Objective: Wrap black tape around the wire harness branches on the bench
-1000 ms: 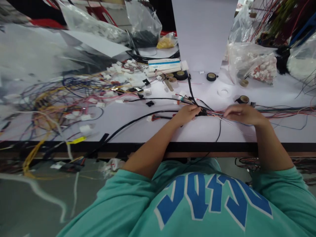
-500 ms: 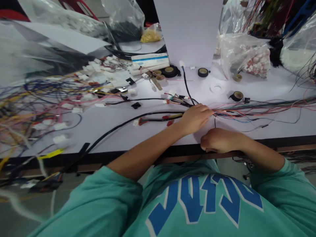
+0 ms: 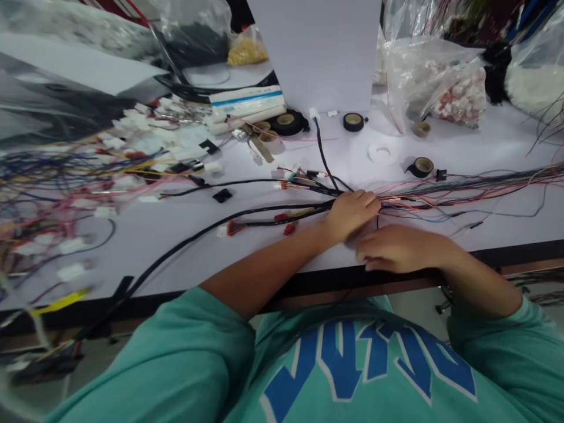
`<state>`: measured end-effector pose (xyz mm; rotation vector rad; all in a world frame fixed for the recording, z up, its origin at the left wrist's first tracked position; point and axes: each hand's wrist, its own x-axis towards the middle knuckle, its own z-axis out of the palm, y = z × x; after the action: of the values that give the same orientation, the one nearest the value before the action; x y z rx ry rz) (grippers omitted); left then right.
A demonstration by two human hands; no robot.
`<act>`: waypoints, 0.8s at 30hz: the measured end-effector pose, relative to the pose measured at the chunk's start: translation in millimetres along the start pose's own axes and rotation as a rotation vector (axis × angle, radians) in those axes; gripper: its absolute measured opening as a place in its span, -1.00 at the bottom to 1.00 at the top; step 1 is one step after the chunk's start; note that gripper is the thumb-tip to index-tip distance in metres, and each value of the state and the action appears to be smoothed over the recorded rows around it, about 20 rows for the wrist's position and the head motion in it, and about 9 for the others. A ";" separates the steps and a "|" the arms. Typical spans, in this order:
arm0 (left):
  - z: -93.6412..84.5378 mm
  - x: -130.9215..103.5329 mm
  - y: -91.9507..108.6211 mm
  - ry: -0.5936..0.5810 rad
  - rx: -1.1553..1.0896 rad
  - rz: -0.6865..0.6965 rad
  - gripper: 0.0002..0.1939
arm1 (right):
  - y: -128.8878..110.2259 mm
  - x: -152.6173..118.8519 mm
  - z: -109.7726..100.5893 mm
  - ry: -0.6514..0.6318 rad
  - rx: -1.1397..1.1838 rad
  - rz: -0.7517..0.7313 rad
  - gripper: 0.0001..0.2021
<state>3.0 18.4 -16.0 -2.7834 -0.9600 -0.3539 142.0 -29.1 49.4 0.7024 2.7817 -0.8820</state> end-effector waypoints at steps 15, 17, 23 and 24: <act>-10.3 -5.5 0.1 -0.032 -0.111 -0.005 -0.75 | 36.8 -4.0 -8.2 0.224 -0.474 0.769 -0.75; -10.7 -5.2 1.4 -0.043 -0.110 -0.021 -0.74 | 37.8 -3.8 -8.3 0.212 -0.484 0.753 -0.73; -12.0 -4.8 6.6 -0.041 -0.086 -0.079 -0.74 | 36.6 -3.6 -13.0 0.196 -0.490 0.677 -0.74; -13.0 -4.3 7.5 -0.044 -0.084 -0.096 -0.74 | 36.1 -3.7 -14.0 0.202 -0.486 0.677 -0.75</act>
<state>2.3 6.9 -5.5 -2.8381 -1.1164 -0.3555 162.4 3.5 43.4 1.5384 2.4492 -0.0083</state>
